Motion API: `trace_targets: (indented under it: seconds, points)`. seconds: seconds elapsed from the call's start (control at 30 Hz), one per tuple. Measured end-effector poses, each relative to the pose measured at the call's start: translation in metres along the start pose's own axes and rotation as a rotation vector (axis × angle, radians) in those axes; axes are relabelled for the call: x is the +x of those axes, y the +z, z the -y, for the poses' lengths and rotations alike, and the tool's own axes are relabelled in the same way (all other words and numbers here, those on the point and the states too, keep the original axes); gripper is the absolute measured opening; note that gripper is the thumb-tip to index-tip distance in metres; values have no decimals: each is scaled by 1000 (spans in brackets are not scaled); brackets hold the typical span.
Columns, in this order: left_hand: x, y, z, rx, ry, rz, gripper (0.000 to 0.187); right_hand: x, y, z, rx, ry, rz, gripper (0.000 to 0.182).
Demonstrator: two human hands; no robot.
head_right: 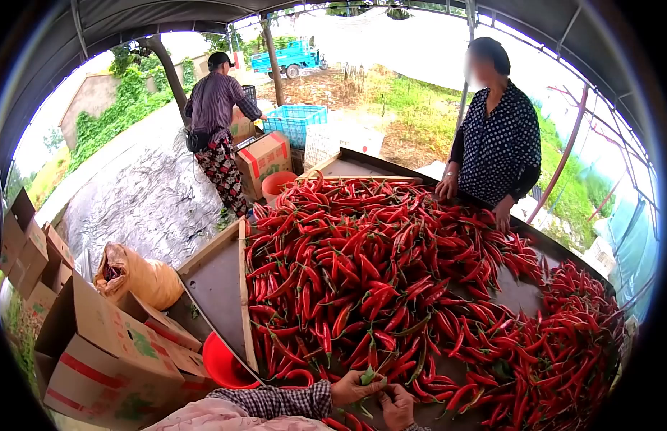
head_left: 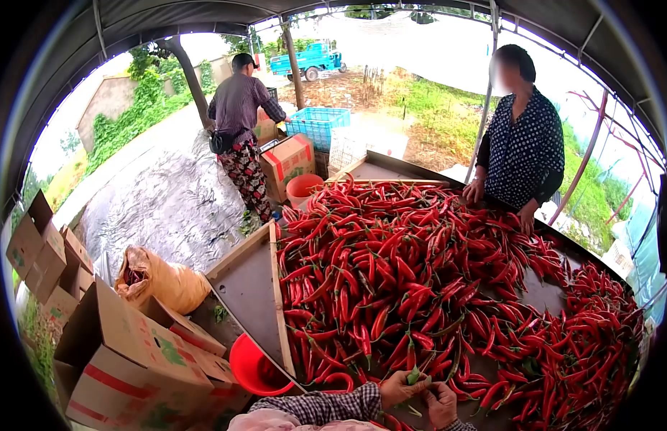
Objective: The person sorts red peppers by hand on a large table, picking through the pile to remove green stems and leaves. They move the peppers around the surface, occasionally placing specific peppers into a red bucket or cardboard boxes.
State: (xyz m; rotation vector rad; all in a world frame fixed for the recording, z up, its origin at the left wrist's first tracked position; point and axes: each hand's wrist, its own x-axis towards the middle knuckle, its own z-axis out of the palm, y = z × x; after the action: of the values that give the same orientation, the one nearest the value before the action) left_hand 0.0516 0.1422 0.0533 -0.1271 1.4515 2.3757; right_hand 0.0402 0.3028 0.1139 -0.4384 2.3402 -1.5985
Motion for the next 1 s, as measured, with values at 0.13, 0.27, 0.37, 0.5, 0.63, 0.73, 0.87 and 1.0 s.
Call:
trace_targets:
  seconds: [0.13,0.27,0.37,0.5,0.63,0.73,0.87,1.0]
  points:
    - [-1,-3,13,55,16,-104,24,-3,10,10,130,100,44,21]
    - [-2,0,5,-11,55,-331,18,-2,9,2,140,86,55,20]
    - [-2,-7,-11,44,243,-438,19,-1,-10,-45,-12,-48,-83,23]
    - [-13,-37,-22,21,186,-349,24,-3,-66,-120,-569,-37,-188,52]
    - [-29,-51,-43,126,97,-447,19,-25,-79,-97,-1176,234,-264,72]
    - [-42,-79,-51,632,21,-465,24,-34,-83,-123,-984,474,-98,88]
    - [-40,-101,-42,1222,-198,-494,34,-35,-80,-134,-908,490,-47,87]
    - [-38,-109,-21,1296,-375,-347,39,-32,-78,-122,-982,524,-12,87]
